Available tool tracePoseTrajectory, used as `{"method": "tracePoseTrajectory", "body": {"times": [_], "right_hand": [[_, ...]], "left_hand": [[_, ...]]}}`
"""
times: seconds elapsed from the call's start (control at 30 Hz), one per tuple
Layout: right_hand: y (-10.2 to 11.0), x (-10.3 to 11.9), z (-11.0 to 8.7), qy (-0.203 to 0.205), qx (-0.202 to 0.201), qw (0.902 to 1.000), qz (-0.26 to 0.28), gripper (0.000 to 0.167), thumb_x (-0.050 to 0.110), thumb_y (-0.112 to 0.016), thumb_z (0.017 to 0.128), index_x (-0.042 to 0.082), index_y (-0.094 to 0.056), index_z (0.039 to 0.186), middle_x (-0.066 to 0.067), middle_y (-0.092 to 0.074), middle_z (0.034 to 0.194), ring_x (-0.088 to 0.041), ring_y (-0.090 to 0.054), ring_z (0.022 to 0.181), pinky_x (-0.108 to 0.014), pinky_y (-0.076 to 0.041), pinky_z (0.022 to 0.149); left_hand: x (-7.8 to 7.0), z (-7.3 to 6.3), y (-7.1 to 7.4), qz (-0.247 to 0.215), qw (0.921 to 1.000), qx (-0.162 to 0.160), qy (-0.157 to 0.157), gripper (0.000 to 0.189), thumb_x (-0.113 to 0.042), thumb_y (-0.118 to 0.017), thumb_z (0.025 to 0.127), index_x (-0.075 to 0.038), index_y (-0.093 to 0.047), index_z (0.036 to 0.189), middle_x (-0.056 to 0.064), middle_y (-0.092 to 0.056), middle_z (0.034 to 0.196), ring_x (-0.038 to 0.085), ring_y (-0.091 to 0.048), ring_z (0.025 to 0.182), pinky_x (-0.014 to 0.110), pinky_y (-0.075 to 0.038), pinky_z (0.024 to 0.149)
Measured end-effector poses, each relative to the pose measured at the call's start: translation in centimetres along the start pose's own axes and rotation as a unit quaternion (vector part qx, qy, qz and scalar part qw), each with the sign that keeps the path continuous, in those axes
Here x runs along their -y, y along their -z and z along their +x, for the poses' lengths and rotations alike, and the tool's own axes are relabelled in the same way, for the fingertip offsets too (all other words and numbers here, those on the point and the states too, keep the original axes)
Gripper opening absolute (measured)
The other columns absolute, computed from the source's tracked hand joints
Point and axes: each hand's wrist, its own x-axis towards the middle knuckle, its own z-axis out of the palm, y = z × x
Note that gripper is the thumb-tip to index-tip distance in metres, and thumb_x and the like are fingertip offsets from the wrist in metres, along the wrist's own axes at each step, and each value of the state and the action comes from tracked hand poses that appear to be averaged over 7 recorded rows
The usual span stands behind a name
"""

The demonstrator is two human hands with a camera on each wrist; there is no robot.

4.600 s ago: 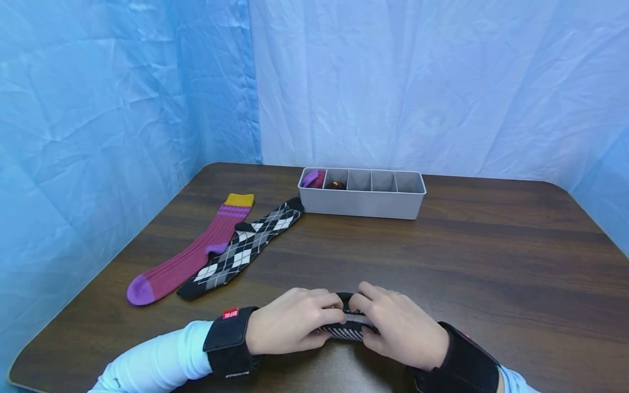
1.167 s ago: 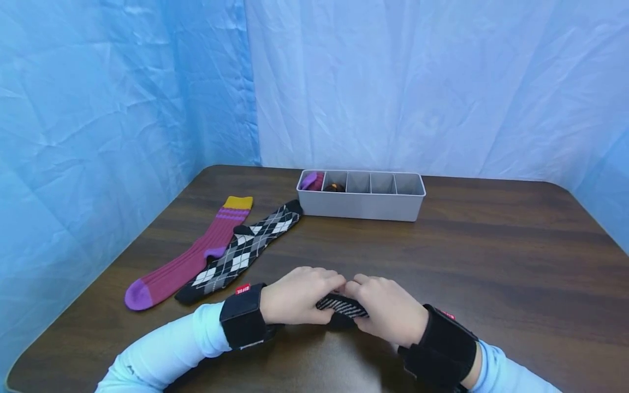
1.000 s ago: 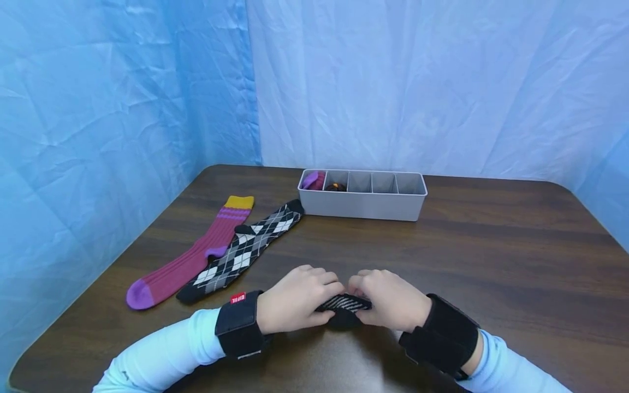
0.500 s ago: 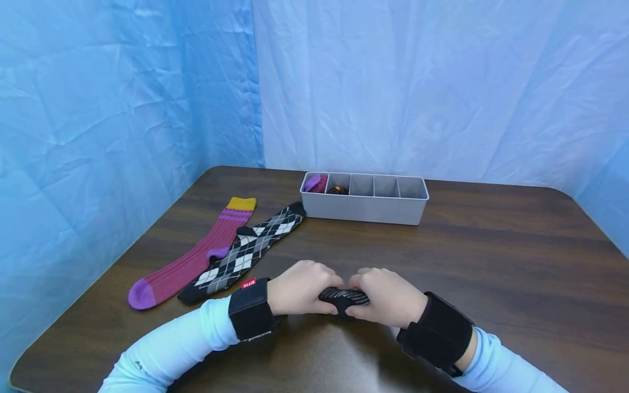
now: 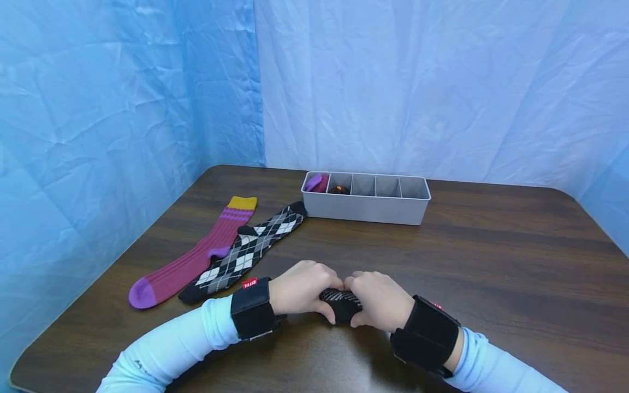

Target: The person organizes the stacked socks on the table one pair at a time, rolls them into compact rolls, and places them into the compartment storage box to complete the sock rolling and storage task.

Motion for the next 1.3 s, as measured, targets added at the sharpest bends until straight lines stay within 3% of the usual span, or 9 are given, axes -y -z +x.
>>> {"method": "tracePoseTrajectory", "body": {"times": [0.17, 0.3, 0.43, 0.63, 0.77, 0.93, 1.0, 1.13, 1.3], "right_hand": [[-0.1, -0.1, 0.1, -0.001, -0.003, 1.0000, -0.005, 0.042, 0.020, -0.078, 0.053, 0.008, -0.059, 0.089, 0.000, -0.060, 0.083, -0.011, -0.057, 0.074, -0.028, -0.046, 0.065], [-0.3, -0.2, 0.4, 0.002, -0.013, 0.9999, -0.011, 0.037, 0.016, -0.077, 0.054, 0.008, -0.059, 0.085, 0.001, -0.060, 0.079, -0.010, -0.056, 0.072, -0.027, -0.045, 0.063], [-0.3, -0.4, 0.5, 0.018, -0.020, 0.9996, -0.004, 0.030, 0.011, -0.074, 0.056, 0.010, -0.058, 0.081, 0.005, -0.059, 0.075, -0.006, -0.054, 0.069, -0.025, -0.044, 0.061], [0.5, -0.5, 0.5, 0.011, -0.015, 0.9993, 0.032, 0.026, 0.012, -0.072, 0.058, 0.013, -0.059, 0.081, 0.010, -0.058, 0.073, -0.002, -0.051, 0.066, -0.023, -0.043, 0.060], [0.9, -0.1, 0.8, -0.005, -0.049, 0.9988, 0.007, 0.027, 0.020, -0.074, 0.059, 0.013, -0.060, 0.081, 0.009, -0.057, 0.072, -0.002, -0.049, 0.063, -0.022, -0.043, 0.058], [1.1, 0.1, 1.6, -0.028, -0.125, 0.9904, -0.053, 0.028, 0.023, -0.077, 0.056, 0.013, -0.063, 0.078, 0.007, -0.051, 0.067, -0.005, -0.045, 0.060, -0.024, -0.043, 0.059], [1.5, -0.1, 1.8, -0.029, -0.143, 0.9876, -0.056, 0.027, 0.020, -0.077, 0.056, 0.012, -0.063, 0.079, 0.006, -0.052, 0.067, -0.007, -0.046, 0.060, -0.027, -0.044, 0.059], [3.2, -1.5, 2.9, -0.034, -0.139, 0.9895, -0.025, 0.024, 0.015, -0.074, 0.061, 0.012, -0.061, 0.081, 0.003, -0.056, 0.070, -0.010, -0.051, 0.064, -0.030, -0.045, 0.060], [7.3, -4.3, 6.1, -0.103, -0.106, 0.9888, 0.019, 0.024, 0.017, -0.069, 0.068, 0.008, -0.063, 0.089, -0.005, -0.061, 0.080, -0.017, -0.056, 0.071, -0.034, -0.044, 0.066]], "left_hand": [[-0.3, 0.0, -0.1, 0.040, 0.9992, 0.003, 0.002, 0.040, -0.038, -0.069, 0.067, -0.018, -0.060, 0.101, -0.008, -0.064, 0.086, 0.003, -0.056, 0.075, 0.017, -0.041, 0.070], [-0.3, 0.1, -0.4, 0.039, 0.9992, -0.007, 0.009, 0.033, -0.031, -0.068, 0.069, -0.017, -0.060, 0.097, -0.009, -0.063, 0.083, 0.003, -0.055, 0.072, 0.016, -0.041, 0.068], [0.0, 0.1, -0.6, 0.010, 0.9997, -0.017, 0.016, 0.030, -0.028, -0.067, 0.070, -0.017, -0.060, 0.096, -0.009, -0.063, 0.080, 0.002, -0.055, 0.069, 0.015, -0.040, 0.066], [0.7, -0.1, 0.1, -0.082, 0.9963, -0.018, 0.020, 0.029, -0.025, -0.067, 0.071, -0.018, -0.060, 0.098, -0.010, -0.063, 0.081, 0.000, -0.054, 0.070, 0.014, -0.039, 0.065], [0.8, 0.0, 1.1, -0.083, 0.9955, -0.029, 0.034, 0.030, -0.027, -0.066, 0.072, -0.018, -0.060, 0.100, -0.010, -0.063, 0.084, 0.001, -0.055, 0.072, 0.014, -0.040, 0.066], [0.9, 0.4, 2.2, -0.068, 0.9946, -0.050, 0.061, 0.030, -0.029, -0.066, 0.071, -0.018, -0.061, 0.099, -0.010, -0.064, 0.084, 0.001, -0.056, 0.072, 0.014, -0.041, 0.064], [1.0, 0.7, 2.7, -0.076, 0.9926, -0.063, 0.070, 0.029, -0.028, -0.066, 0.071, -0.018, -0.061, 0.098, -0.009, -0.063, 0.083, 0.002, -0.056, 0.072, 0.014, -0.041, 0.063], [1.7, 1.6, 4.1, -0.100, 0.9849, -0.113, 0.085, 0.030, -0.027, -0.066, 0.070, -0.018, -0.059, 0.098, -0.008, -0.062, 0.083, 0.003, -0.054, 0.071, 0.016, -0.040, 0.061], [4.2, 2.7, 6.4, -0.116, 0.9634, -0.197, 0.139, 0.039, -0.031, -0.067, 0.070, -0.017, -0.056, 0.104, -0.003, -0.062, 0.092, 0.010, -0.056, 0.081, 0.024, -0.043, 0.067]]}}
